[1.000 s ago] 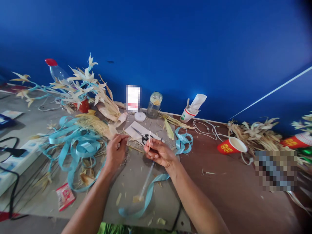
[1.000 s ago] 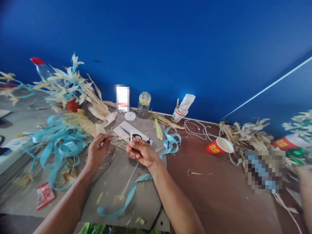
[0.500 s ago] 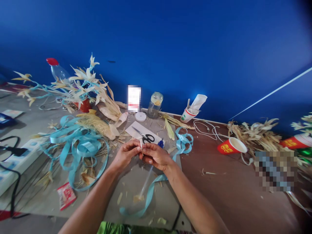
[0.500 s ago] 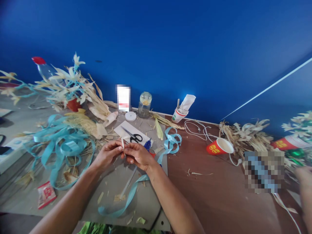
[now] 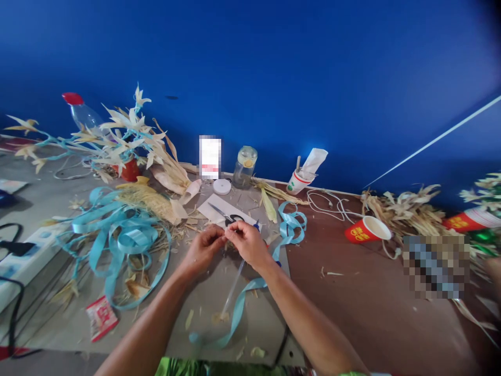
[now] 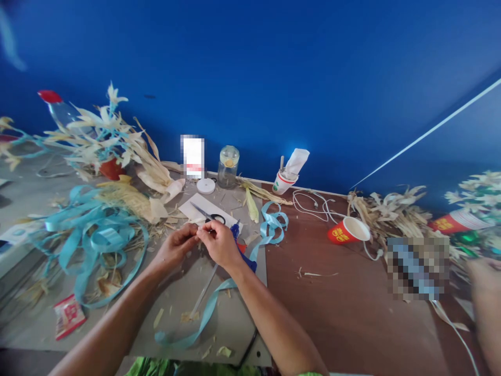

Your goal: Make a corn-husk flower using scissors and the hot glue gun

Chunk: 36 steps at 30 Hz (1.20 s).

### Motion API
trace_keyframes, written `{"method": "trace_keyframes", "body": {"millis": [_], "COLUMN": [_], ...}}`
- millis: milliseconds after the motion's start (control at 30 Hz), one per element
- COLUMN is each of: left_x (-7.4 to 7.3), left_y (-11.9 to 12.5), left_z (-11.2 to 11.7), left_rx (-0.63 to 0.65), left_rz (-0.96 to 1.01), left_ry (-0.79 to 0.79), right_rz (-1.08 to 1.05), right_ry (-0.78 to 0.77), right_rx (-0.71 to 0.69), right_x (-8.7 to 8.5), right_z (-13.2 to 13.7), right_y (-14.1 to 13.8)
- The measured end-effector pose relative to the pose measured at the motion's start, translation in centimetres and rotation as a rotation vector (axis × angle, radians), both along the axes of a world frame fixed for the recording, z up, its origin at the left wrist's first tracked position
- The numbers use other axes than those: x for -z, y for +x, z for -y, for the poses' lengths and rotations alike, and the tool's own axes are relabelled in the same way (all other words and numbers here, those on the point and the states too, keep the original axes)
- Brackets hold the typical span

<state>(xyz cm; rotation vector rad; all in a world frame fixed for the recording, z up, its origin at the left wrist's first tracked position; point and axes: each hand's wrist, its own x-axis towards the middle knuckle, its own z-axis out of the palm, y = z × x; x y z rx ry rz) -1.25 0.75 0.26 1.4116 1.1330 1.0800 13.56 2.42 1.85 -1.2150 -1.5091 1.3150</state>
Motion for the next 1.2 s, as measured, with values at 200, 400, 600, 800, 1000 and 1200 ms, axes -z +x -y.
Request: {"method": "trace_keyframes", "body": {"millis": [200, 400, 600, 800, 1000, 1200], "left_x": [-0.1, 0.8, 0.5, 0.9, 0.9, 1.0], "left_y": [-0.1, 0.4, -0.1, -0.5, -0.6, -0.8], "left_z": [0.3, 0.4, 0.1, -0.4, -0.8, -0.9], "left_rx": [0.069, 0.102, 0.011, -0.140, -0.204, -0.231], "left_rz": [-0.026, 0.030, 0.047, 0.139, 0.197, 0.225], "left_ry": [-0.009, -0.074, -0.114, -0.182, -0.223, -0.228], "right_rz": [0.018, 0.085, 0.007, 0.320, 0.989, 1.259], "right_ry": [0.059, 0.104, 0.042, 0.218, 0.262, 0.243], "right_rx": [0.143, 0.187, 0.240, 0.247, -0.049, -0.234], "right_x": [0.7, 0.6, 0.5, -1.0, -1.1, -1.3], "right_z": [-0.5, -0.3, -0.7, -2.3, -3.8, -4.5], "right_y": [0.3, 0.0, 0.7, 2.4, 0.5, -1.8]}}
